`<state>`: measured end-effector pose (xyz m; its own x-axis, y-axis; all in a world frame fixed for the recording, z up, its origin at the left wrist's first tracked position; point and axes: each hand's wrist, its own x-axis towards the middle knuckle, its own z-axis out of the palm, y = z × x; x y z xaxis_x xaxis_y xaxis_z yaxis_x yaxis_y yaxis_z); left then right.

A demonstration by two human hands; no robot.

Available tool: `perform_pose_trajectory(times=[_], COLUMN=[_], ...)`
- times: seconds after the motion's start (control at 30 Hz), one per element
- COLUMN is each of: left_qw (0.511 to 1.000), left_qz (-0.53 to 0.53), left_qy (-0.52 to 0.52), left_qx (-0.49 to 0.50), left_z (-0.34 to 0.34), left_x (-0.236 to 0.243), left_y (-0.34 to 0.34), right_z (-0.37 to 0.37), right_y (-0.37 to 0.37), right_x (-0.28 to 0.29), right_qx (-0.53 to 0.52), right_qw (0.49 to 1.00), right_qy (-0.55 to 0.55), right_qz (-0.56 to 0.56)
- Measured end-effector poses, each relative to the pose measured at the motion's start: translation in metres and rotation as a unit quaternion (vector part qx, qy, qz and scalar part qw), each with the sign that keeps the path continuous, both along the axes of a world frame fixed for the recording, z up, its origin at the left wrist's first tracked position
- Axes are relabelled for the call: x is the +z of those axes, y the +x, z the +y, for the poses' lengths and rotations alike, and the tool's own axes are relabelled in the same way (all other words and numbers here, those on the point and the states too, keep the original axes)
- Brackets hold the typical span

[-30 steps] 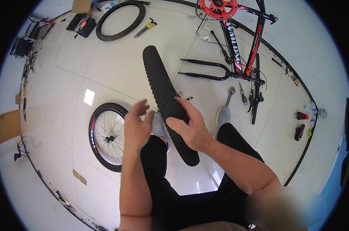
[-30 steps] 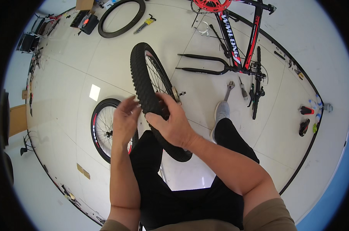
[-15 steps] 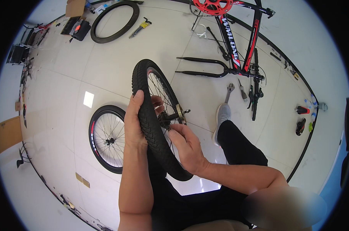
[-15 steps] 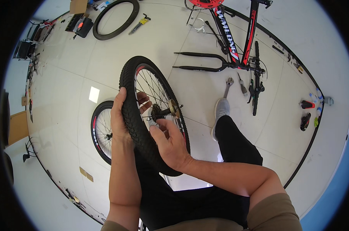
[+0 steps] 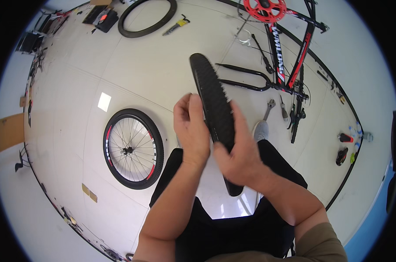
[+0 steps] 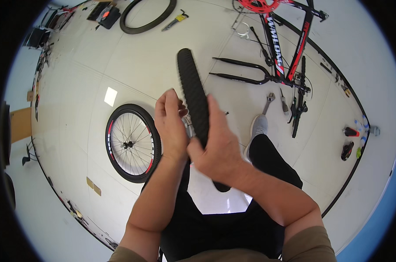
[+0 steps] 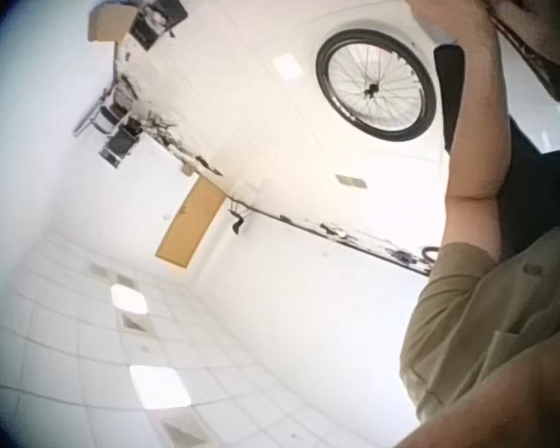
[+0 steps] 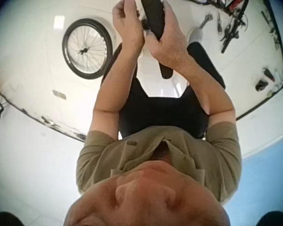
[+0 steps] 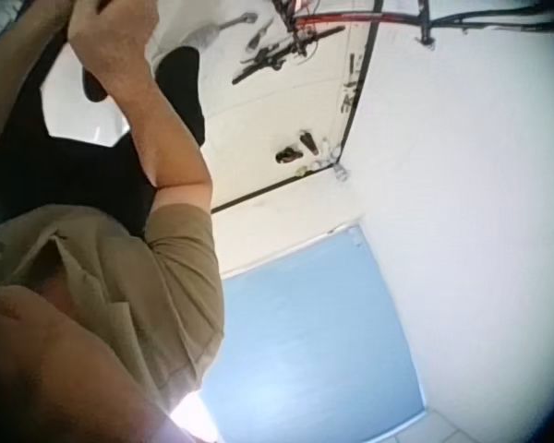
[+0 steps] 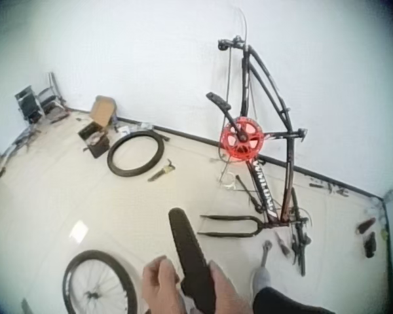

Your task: The person removes a bicycle tire from a wheel rim by hand, inspects the tire and rim, and then attempts to reseat the tire onto the rim. The person handles the wheel and tire repeatedly throughout the clip.

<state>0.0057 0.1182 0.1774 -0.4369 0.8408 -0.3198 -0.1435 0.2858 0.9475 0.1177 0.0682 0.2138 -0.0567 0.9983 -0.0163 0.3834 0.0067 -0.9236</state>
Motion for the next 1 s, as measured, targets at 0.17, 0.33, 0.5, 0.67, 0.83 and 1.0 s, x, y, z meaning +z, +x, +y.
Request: perform_pose_trajectory(times=[0.17, 0.33, 0.5, 0.67, 0.83, 1.0], left_qw=[0.891, 0.551, 0.472, 0.460, 0.579, 0.768], left_qz=[0.090, 0.050, 0.057, -0.254, -0.527, -0.611], left_qy=[0.315, 0.067, 0.042, -0.027, 0.094, 0.181], left_qx=[-0.314, -0.831, -0.879, -0.851, -0.615, -0.064], left_z=[-0.072, -0.135, -0.116, -0.088, -0.047, -0.007], left_x=[0.049, 0.049, 0.014, 0.045, 0.050, 0.024], left_y=[-0.003, 0.013, 0.037, 0.025, -0.052, -0.085], right_z=[0.047, 0.060, 0.047, 0.041, 0.059, 0.033], right_y=[0.024, 0.009, -0.024, -0.040, -0.024, 0.008], right_x=[-0.007, 0.014, 0.014, 0.011, 0.017, 0.024], right_qx=[0.000, -0.006, 0.015, 0.051, 0.043, 0.040], right_qw=[1.000, 0.996, 0.996, 0.997, 0.994, 0.992], right_qy=[-0.004, -0.086, -0.087, -0.066, -0.086, 0.001], right_qz=[0.002, 0.002, 0.023, 0.006, -0.042, -0.119])
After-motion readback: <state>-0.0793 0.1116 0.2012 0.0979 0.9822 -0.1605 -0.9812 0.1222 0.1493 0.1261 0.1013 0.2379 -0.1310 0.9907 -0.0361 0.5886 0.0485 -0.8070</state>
